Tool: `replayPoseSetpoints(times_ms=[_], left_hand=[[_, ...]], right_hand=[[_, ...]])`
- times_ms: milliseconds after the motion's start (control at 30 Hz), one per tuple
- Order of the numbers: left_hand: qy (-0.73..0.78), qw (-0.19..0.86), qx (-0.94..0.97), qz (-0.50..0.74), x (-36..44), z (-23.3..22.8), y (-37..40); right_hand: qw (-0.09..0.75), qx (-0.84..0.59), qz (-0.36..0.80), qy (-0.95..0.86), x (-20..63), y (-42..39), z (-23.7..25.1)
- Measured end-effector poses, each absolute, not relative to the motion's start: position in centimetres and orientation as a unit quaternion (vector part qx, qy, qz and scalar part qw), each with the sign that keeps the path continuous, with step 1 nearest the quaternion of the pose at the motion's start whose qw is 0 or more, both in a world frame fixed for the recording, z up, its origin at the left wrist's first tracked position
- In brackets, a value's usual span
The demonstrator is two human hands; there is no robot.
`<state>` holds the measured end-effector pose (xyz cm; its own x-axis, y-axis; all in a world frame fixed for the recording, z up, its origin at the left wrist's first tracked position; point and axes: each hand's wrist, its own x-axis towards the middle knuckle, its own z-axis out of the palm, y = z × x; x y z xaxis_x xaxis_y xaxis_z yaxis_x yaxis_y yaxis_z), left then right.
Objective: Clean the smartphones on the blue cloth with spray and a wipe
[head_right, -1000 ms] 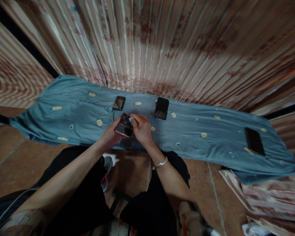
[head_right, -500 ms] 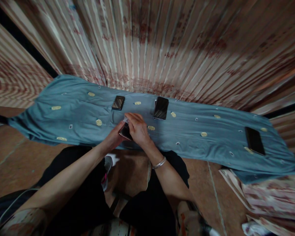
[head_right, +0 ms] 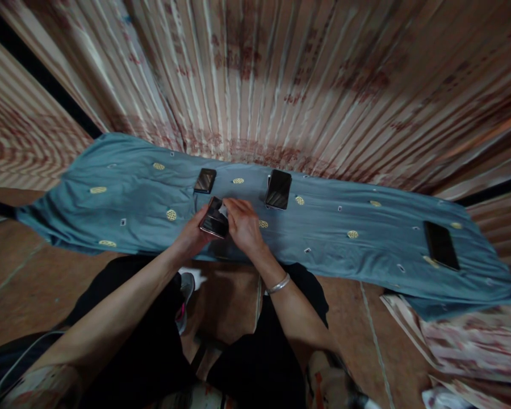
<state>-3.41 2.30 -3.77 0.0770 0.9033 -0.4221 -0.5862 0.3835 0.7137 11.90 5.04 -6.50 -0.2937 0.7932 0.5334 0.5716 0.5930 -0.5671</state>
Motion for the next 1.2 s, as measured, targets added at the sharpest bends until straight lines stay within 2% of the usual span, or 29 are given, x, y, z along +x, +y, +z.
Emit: replayPoseSetpoints(times_ms=[300, 733, 1000, 1200], left_hand=[[0.413, 0.713, 0.145, 0.547, -3.3, -3.9, 3.0], [0.441, 0.712, 0.181, 0.516, -3.3, -4.1, 3.0], [0.439, 0.687, 0.214, 0.538, -2.7, -4.6, 2.9], [0.461, 0.698, 0.253, 0.486, -2.5, -5.5, 2.9]], right_hand=[[0.397, -0.391, 0.136, -0.819, 9.6, 3.6, -6.5], [0.416, -0.440, 0.100, -0.790, 11.0, 5.4, -7.8], [0.421, -0.403, 0.108, -0.805, 9.9, 4.4, -7.6], [0.415, -0.424, 0.109, -0.797, 10.5, 5.2, -7.6]])
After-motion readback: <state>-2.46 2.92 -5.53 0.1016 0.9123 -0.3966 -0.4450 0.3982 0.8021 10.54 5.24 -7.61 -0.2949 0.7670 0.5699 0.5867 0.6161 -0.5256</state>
